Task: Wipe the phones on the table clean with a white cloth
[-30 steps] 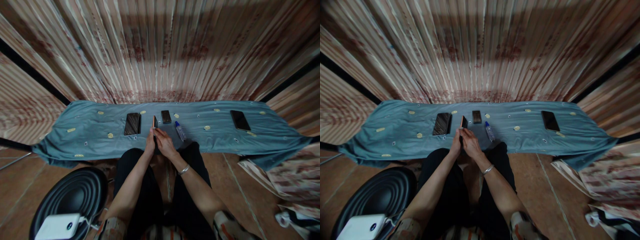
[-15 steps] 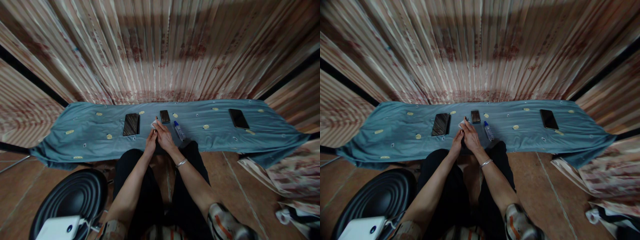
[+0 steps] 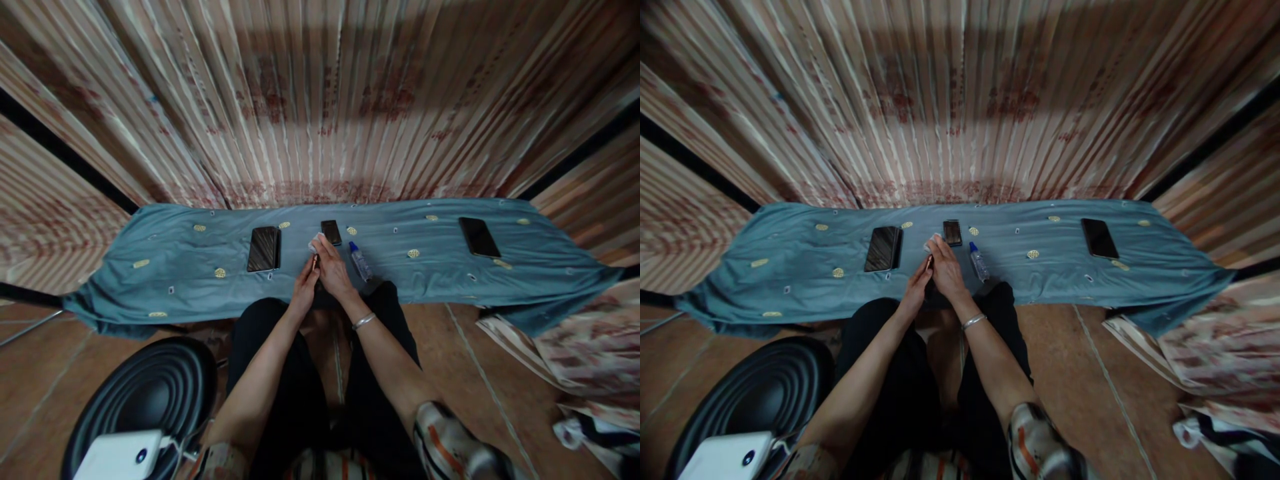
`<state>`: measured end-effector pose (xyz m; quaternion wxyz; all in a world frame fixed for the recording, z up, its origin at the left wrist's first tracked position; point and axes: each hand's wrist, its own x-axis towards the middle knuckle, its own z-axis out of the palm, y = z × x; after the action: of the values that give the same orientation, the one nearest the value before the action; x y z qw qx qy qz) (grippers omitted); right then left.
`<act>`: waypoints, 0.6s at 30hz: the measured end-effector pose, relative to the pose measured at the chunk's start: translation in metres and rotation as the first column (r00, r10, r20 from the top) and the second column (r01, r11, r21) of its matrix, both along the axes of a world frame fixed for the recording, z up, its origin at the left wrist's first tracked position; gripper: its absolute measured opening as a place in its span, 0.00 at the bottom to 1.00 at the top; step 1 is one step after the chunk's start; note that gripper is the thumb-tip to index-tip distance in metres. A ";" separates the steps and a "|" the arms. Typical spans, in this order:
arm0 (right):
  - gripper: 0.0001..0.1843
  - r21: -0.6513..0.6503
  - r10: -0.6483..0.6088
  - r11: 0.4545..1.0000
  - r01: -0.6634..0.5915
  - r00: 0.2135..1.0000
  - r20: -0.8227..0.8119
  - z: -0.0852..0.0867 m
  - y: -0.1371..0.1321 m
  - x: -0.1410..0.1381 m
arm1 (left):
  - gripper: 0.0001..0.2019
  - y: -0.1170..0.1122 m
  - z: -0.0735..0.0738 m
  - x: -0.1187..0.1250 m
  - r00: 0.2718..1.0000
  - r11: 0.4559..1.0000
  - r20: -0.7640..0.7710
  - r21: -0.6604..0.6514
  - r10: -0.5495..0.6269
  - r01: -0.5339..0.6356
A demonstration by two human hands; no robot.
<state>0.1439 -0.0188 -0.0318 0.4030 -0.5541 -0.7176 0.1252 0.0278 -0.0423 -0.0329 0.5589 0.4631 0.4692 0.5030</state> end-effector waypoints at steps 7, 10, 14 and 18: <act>0.33 0.004 0.016 1.000 -0.016 0.995 -0.100 0.002 0.005 0.006 | 0.24 -0.010 0.009 -0.004 0.998 0.993 0.055 -0.117 -0.011 0.018; 0.36 0.011 0.031 0.999 -0.030 0.990 -0.135 -0.002 0.007 0.008 | 0.22 -0.014 0.016 -0.006 0.989 0.987 0.146 -0.160 0.003 0.021; 0.37 -0.019 0.011 1.000 -0.014 0.988 -0.157 -0.012 0.012 0.008 | 0.24 -0.018 0.026 -0.008 0.965 0.965 0.259 -0.262 0.037 0.033; 0.33 -0.110 -0.065 0.993 0.048 0.985 -0.158 -0.019 0.016 0.008 | 0.24 -0.018 0.036 -0.010 0.939 0.951 0.337 -0.308 0.070 0.040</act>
<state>0.1523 -0.0029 -0.0513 0.4333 -0.5829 -0.6589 0.1958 0.0173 -0.0601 0.0030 0.6941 0.2707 0.4410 0.5005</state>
